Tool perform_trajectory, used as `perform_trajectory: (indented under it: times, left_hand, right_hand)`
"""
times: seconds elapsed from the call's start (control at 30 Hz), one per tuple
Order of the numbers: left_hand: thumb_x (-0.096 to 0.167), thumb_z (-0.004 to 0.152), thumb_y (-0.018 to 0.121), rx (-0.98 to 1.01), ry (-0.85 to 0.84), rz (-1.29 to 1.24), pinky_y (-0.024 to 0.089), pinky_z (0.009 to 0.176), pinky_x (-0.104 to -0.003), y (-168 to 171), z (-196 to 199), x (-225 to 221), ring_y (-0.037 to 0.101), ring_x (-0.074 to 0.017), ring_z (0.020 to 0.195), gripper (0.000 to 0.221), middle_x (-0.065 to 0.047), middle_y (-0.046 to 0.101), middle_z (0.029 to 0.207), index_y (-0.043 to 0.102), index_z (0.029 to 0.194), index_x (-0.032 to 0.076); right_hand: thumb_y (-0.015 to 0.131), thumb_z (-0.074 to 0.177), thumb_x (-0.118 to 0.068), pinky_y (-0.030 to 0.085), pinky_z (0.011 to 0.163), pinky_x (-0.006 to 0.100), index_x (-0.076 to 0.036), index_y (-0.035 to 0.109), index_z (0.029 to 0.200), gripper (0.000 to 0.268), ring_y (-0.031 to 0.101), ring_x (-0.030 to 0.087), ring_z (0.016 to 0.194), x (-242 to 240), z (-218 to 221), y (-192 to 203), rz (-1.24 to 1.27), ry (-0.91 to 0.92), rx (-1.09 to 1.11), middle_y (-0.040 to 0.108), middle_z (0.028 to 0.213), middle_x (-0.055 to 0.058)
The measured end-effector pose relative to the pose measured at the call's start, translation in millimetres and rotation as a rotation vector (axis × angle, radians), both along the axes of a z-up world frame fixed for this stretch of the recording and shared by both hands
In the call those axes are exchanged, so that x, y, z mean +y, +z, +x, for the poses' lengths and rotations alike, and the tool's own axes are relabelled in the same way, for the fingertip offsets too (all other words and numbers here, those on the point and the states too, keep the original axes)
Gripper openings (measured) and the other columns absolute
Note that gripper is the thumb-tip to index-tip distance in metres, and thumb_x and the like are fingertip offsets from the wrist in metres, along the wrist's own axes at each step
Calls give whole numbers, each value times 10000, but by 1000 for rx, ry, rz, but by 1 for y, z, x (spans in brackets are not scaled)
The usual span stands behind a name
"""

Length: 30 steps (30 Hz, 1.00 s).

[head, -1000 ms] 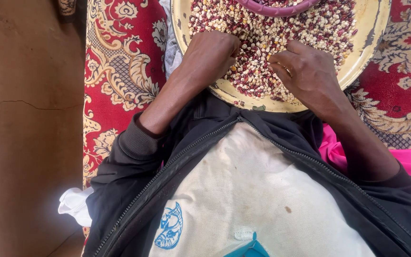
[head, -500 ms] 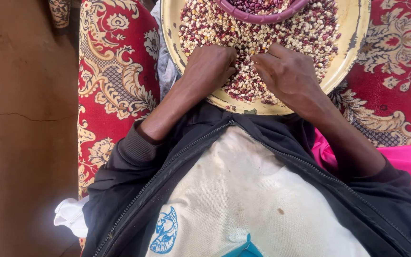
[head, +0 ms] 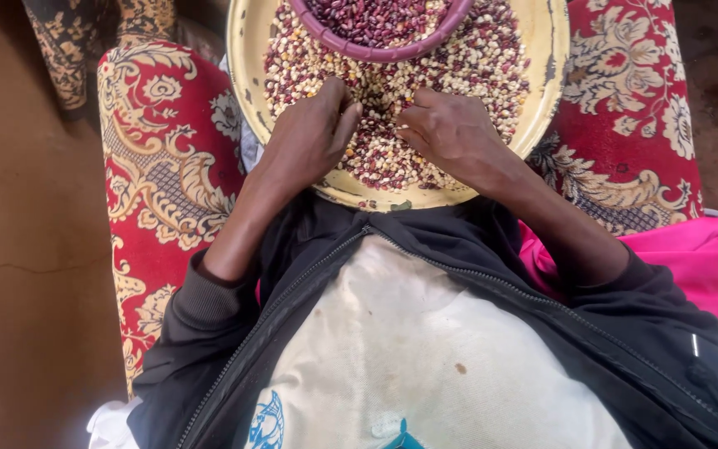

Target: Sorting seeds by hand from a large tray into a smaller bowl

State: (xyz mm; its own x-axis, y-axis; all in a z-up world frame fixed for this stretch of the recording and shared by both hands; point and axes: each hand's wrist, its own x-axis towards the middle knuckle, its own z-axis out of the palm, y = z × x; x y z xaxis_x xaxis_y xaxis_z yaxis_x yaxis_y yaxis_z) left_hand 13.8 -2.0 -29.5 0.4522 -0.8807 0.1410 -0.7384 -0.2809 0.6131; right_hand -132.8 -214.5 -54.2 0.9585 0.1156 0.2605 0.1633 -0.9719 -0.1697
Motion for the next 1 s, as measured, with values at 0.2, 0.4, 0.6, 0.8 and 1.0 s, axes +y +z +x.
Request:
perform_trajectory:
  times: [0.2, 0.4, 0.6, 0.8, 1.0]
  left_hand:
    - [334, 1147, 482, 219, 33, 16, 467, 591, -570, -2, 8, 2, 645, -507, 653, 271, -266, 627, 718, 556, 1082, 81]
    - [209, 1149, 408, 868, -51, -116, 459, 488, -249, 22, 9, 4, 527, -119, 576, 188, -36, 571, 770, 531, 1109, 72]
    - [160, 1143, 450, 1189, 110, -298, 371, 545, -220, 33, 15, 15, 459, -78, 640, 195, -7, 608, 877, 603, 1023, 141]
    - [304, 1074, 657, 600, 107, -193, 401, 651, -241, 3, 15, 7, 457, -82, 704, 223, 52, 541, 797, 577, 896, 196]
    - [93, 938, 796, -16, 152, -28, 578, 574, -258, -35, 14, -16, 717, -135, 702, 98, -13, 781, 850, 727, 916, 160]
  right_hand:
    - [774, 1047, -195, 488, 516, 350, -119, 804, 1046, 81, 602, 233, 559, 0, -1, 15, 163, 30, -50, 569, 749, 41]
    - [773, 1052, -148, 447, 475, 332, -49, 829, 1034, 115, 565, 207, 497, 3, 0, 24, 286, 80, -13, 594, 696, 86]
    - [650, 1149, -308, 481, 565, 333, -90, 750, 1019, 274, 627, 175, 717, -8, 4, 15, 260, 1, 66, 698, 899, 64]
    - [622, 1140, -309, 475, 894, 473, -109, 753, 1109, 241, 582, 311, 1074, -18, 1, 39, 253, -143, 293, 680, 1141, 156]
    - [708, 1111, -299, 467, 891, 495, -154, 807, 1224, 208, 605, 292, 1056, -12, -7, 41, 171, -132, 196, 662, 1091, 148]
